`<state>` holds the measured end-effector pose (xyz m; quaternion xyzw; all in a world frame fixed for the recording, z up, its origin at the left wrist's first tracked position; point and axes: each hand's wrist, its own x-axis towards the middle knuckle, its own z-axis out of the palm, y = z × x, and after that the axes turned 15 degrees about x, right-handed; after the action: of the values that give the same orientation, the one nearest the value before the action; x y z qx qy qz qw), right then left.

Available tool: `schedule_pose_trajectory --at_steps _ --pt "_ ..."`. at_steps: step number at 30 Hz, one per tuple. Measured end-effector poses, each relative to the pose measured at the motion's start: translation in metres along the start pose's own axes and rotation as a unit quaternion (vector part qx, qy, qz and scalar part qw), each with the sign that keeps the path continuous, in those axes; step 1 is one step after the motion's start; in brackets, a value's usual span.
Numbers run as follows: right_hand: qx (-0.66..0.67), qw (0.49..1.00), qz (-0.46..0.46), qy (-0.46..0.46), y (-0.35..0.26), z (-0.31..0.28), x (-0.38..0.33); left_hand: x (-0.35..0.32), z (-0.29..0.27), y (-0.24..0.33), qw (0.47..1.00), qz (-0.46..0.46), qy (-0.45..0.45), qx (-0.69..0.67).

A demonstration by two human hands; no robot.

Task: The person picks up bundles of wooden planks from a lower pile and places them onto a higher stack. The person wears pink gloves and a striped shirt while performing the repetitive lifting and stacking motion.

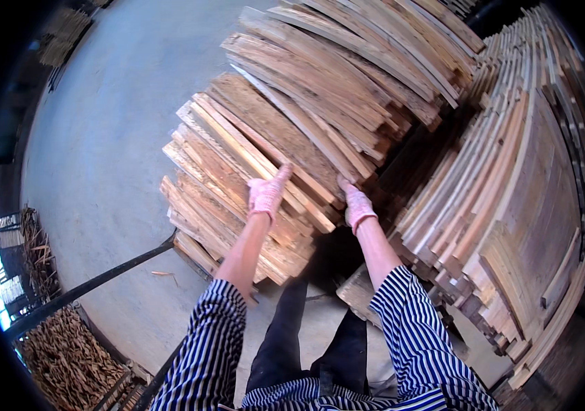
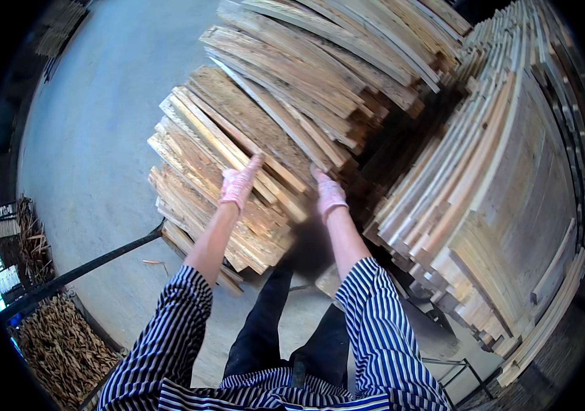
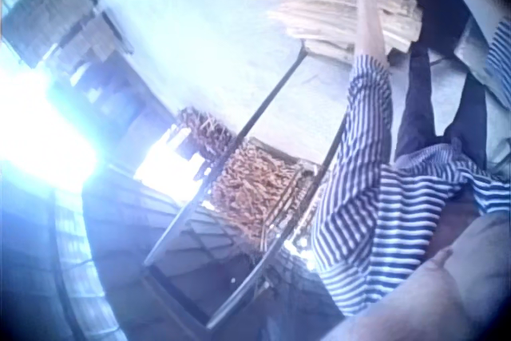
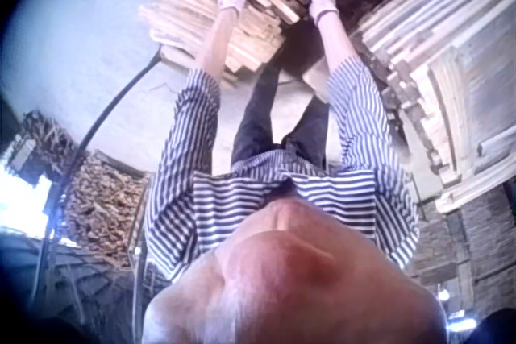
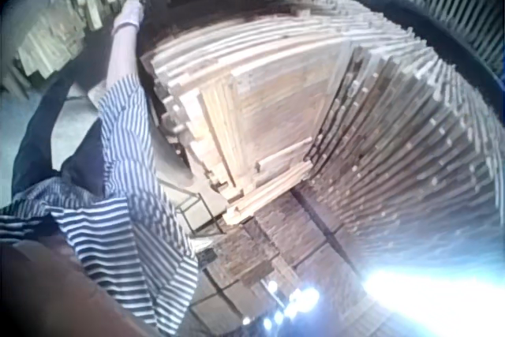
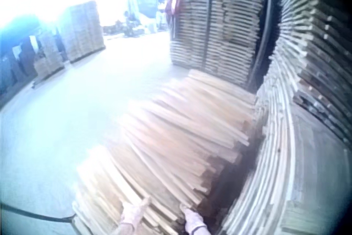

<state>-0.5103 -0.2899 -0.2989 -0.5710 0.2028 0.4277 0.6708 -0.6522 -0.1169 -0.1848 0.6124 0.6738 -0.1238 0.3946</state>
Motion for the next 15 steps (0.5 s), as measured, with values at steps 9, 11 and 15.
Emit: schedule_pose_trajectory --at_steps 9,11,15 --pt "0.033 0.993 0.1 0.049 0.013 0.033 -0.065 0.017 -0.028 -0.077 0.974 0.083 -0.096 -0.189" --pt "-0.045 0.995 0.049 0.073 0.026 0.031 -0.103 0.021 -0.047 -0.125 0.942 0.165 -0.171 -0.237" --pt "-0.392 0.894 -0.063 -0.208 0.019 0.086 -0.227 0.036 -0.072 -0.199 0.816 -0.074 -0.228 -0.526"
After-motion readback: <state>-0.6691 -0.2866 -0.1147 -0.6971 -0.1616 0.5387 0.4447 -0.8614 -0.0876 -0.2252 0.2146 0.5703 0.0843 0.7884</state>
